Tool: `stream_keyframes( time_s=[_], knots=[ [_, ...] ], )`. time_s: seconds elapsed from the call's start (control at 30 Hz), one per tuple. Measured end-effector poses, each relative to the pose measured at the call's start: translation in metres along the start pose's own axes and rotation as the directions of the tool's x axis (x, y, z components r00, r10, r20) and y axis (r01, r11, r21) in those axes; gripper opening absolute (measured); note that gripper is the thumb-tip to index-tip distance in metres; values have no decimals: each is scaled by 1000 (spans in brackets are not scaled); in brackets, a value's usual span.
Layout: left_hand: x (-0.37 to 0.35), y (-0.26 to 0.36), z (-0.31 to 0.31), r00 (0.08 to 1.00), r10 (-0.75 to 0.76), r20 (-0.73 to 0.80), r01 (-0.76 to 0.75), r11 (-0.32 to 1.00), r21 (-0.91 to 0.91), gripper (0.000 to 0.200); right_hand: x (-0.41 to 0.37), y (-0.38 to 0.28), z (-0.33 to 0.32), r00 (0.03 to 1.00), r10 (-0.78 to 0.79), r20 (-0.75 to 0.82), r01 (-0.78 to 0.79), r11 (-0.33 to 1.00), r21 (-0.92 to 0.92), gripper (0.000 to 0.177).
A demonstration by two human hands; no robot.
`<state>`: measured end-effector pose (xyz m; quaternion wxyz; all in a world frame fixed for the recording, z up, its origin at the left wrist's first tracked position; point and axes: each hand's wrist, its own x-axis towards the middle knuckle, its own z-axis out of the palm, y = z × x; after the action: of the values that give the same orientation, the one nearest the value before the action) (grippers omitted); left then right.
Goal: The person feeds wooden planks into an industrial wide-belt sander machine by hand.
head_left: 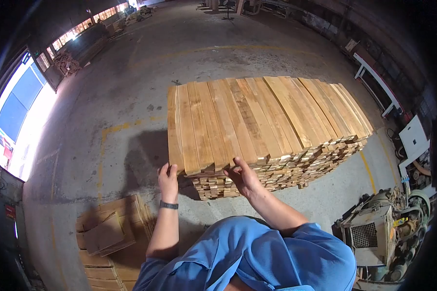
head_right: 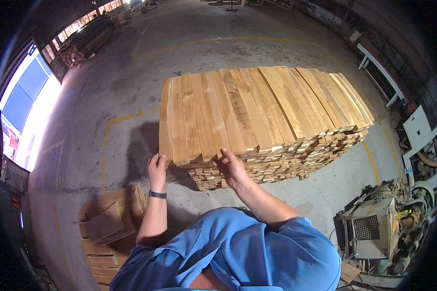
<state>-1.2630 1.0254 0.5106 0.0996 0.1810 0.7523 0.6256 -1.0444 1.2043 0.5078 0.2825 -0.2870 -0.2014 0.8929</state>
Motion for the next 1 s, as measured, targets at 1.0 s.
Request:
stream_keyframes(
  time_s=[1.0],
  knots=[
    [-16,23,13,949,-208,235,297,837,-459,60,-27,-117,-70,696,-624,-353,463,767,-443,39]
  ],
)
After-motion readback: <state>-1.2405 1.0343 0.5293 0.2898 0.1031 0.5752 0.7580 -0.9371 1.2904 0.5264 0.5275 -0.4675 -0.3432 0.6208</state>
